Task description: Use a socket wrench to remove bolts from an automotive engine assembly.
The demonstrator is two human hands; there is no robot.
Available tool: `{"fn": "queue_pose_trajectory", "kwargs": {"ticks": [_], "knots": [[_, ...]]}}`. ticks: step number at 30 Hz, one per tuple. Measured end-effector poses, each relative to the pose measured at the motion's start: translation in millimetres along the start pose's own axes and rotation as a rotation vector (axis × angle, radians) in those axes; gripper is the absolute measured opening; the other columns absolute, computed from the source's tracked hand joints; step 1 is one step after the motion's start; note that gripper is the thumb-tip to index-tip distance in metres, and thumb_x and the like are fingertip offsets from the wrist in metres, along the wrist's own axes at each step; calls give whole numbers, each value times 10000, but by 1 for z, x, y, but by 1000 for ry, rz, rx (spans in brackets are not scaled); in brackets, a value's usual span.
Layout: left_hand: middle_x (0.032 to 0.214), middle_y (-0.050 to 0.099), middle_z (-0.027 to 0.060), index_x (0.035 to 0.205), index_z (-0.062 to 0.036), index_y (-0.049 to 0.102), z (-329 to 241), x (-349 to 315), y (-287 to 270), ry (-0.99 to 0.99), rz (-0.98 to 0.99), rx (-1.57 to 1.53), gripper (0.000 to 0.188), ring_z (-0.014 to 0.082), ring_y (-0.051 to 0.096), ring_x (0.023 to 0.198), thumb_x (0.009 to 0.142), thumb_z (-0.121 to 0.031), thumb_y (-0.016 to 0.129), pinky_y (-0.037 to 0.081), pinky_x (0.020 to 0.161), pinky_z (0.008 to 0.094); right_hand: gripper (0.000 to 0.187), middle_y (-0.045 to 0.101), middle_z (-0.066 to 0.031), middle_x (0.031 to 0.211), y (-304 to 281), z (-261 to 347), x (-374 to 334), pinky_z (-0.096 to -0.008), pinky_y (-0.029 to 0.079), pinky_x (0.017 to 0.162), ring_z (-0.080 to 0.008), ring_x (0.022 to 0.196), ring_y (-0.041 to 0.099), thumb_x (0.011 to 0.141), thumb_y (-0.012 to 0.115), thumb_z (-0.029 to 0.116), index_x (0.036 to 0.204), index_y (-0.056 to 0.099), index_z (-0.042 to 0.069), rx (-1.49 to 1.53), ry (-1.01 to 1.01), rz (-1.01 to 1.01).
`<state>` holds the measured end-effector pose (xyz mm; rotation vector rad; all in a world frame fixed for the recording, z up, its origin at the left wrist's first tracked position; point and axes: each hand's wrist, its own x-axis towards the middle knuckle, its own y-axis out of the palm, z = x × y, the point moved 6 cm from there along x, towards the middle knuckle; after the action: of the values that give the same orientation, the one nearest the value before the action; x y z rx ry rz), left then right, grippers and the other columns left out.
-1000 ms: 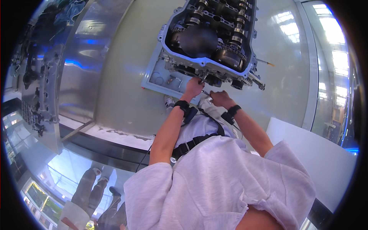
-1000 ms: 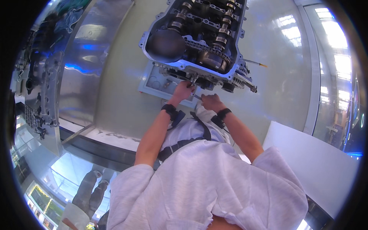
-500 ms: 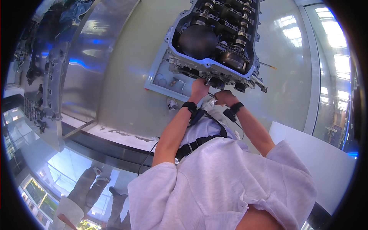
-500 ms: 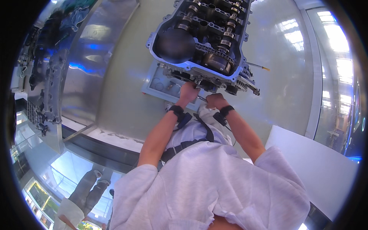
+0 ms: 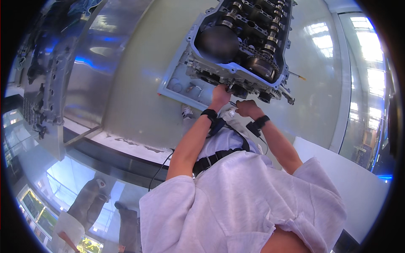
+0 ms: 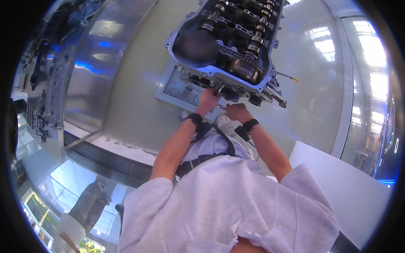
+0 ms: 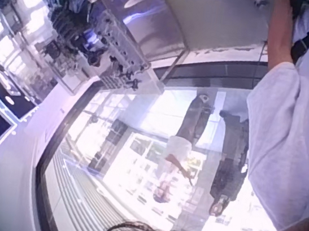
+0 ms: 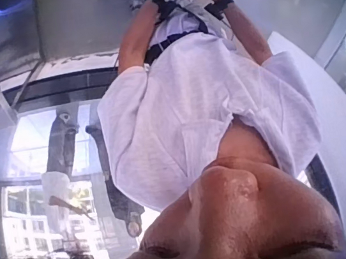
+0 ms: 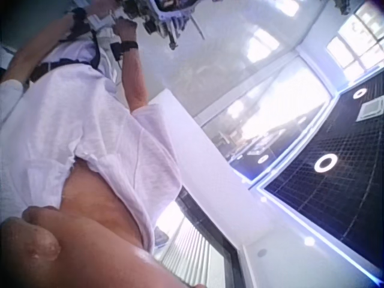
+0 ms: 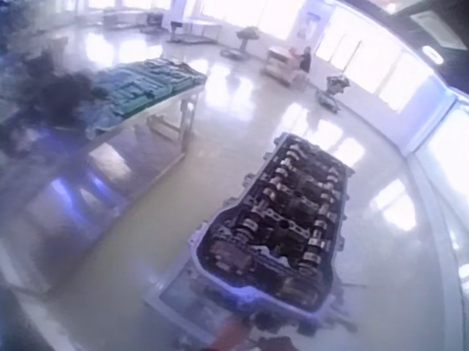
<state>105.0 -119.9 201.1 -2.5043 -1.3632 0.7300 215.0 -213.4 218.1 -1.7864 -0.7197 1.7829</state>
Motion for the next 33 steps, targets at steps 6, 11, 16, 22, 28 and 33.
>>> {"fn": "queue_pose_trajectory", "kwargs": {"ticks": [6,11,16,22,28,33], "knots": [[835,665,202,790,-21,662,10,-13,-18,-8,-61,-49,220,396,635,838,718,-225,704,505,747,463,313,662,-145,747,-50,39,-57,-462,510,621,-320,743,665,898,542,357,1034,541,76,-11,-39,-245],[865,660,212,870,-30,658,-4,6,13,-22,48,-142,192,402,628,865,758,-185,652,499,765,479,326,668,-170,864,19,-4,-9,-506,506,682,-366,807,658,875,534,188,1155,418,66,171,40,-386],[874,658,212,923,-32,652,10,-5,-20,46,-59,-58,183,411,618,881,785,-148,618,492,777,487,219,665,-187,795,-45,43,-34,-467,504,692,-358,787,658,836,583,233,930,575,35,-29,-174,30],[945,653,213,1019,-43,636,-7,-13,-18,53,-31,-65,244,419,602,921,807,-156,592,480,791,490,212,640,-167,713,-16,27,-43,-478,494,657,-373,742,645,861,553,246,938,555,49,190,-72,-397],[934,658,209,1020,-29,628,15,10,17,44,64,-115,231,398,621,879,818,-130,577,488,760,472,214,654,-146,746,-14,4,-13,-464,505,620,-331,715,657,825,554,197,991,558,61,13,-114,-68],[931,652,215,975,-29,637,29,7,1,-115,79,-288,199,405,608,916,807,-128,595,480,783,479,273,638,-121,655,-72,32,-64,-444,508,623,-337,654,648,823,606,278,1001,533,83,10,-141,-302]]}}
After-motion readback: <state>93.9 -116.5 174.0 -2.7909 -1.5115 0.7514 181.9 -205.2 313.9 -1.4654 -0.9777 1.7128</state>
